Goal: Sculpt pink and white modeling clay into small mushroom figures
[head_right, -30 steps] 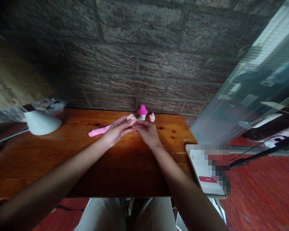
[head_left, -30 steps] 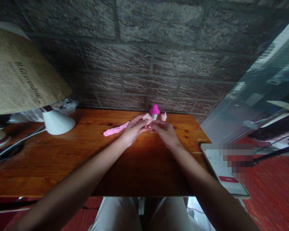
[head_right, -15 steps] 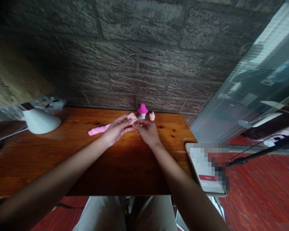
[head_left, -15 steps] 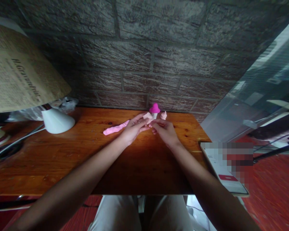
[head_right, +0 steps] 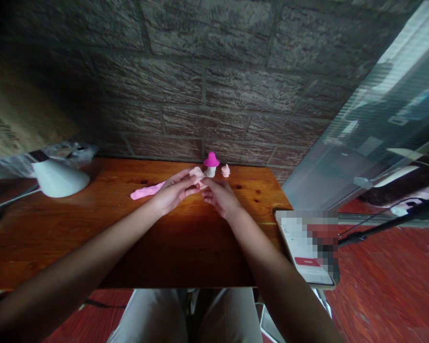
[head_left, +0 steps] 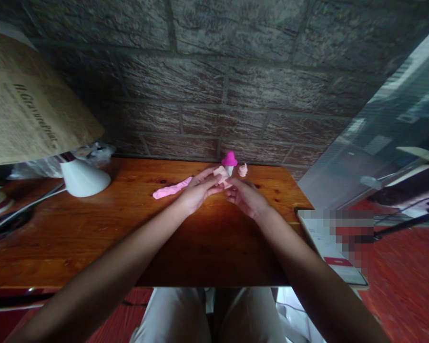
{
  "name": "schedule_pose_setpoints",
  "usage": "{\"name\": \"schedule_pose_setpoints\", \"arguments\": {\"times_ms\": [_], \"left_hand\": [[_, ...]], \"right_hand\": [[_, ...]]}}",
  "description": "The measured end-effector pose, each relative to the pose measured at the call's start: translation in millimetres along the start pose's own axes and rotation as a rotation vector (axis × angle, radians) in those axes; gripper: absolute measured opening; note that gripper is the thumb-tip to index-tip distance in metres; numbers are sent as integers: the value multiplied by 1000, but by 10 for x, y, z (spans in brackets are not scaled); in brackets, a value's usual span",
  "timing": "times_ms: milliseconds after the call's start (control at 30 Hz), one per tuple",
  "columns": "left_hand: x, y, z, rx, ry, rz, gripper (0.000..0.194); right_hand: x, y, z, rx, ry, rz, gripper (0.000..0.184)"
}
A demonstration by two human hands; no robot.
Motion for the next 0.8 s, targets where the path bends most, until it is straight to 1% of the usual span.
{"name": "schedule_pose_setpoints", "arguments": {"times_ms": [167,333,433,600,667,800], "left_hand": [[11,5,10,8,-33,29,33],[-1,30,17,18,-38,63,30],[-5,34,13,24,-32,61,30],[-24,21,-4,42,6,61,25],[-26,19,-5,45,8,60,25],[-33,15,1,21,15,51,30]], "right_hand": [[-23,44,33,79,132,-54,5],[-8,52,69,116,187,-51,4],[-20,65,96,133,229,-31,7],[-11,47,74,141,179,6,8],[8,-1,48,118,151,50,10],[126,-125,3,59,37,142,13]]}}
Point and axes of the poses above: each hand's wrist, its own z-axis away from the middle knuckle, its own y-axis out of the palm, x = y × z, the point moved 6 cm from there along -z, towards the middle knuckle, and after that the axes turned 1 degree about -z, right-handed, at the moved point
